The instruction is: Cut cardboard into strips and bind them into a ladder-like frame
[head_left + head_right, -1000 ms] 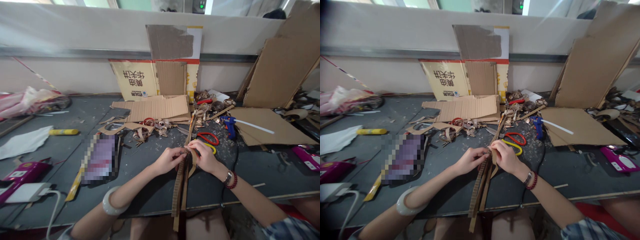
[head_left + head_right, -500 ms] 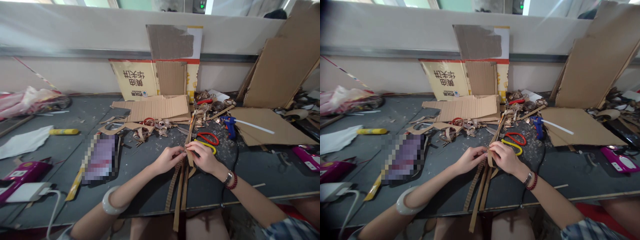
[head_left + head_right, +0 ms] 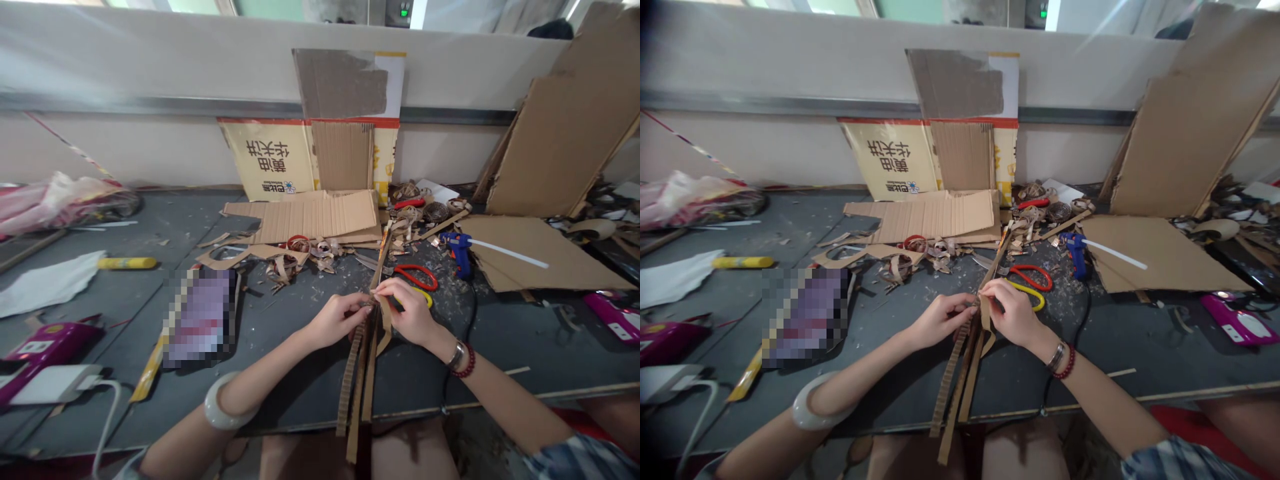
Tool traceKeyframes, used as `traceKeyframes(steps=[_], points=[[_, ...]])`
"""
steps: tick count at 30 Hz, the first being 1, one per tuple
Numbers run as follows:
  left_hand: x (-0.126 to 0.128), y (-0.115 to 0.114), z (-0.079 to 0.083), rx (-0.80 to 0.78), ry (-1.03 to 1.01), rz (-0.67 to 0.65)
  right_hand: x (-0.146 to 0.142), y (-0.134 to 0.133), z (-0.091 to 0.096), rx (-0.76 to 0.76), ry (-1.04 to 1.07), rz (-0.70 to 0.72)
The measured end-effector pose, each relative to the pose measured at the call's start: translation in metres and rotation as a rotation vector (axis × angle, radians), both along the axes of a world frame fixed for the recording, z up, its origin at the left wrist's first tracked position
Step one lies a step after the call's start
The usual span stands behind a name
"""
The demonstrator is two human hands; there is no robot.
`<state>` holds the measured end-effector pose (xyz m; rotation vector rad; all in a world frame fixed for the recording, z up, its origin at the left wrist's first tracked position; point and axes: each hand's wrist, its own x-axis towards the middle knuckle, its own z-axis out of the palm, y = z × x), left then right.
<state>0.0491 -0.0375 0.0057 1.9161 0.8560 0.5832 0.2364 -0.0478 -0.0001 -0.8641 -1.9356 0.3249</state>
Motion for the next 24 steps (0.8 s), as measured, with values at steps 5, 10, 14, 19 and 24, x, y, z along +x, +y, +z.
traceKeyframes(steps=[5,10,14,19,24], points=[[0.0005,0.0005,0.0017,0.078,0.026,0.016,0.0010,0.0008,-0.0003,0.006,-0.034,0.035],[0.0015,0.0014,0.0015,0.084,0.045,0.035,0.0028,0.0003,-0.0033,0.005,-0.118,0.076],[0.0012,0.0014,0.0018,0.084,0.048,0.018,0.0025,0.0001,-0.0057,0.015,-0.123,0.070],[0.0004,0.0006,0.0020,0.080,0.035,0.005,0.0018,0.0010,-0.0051,0.007,-0.086,0.054],[0.0003,0.0005,0.0005,0.073,0.037,0.004,0.0015,0.0011,-0.0027,-0.002,-0.025,0.041]])
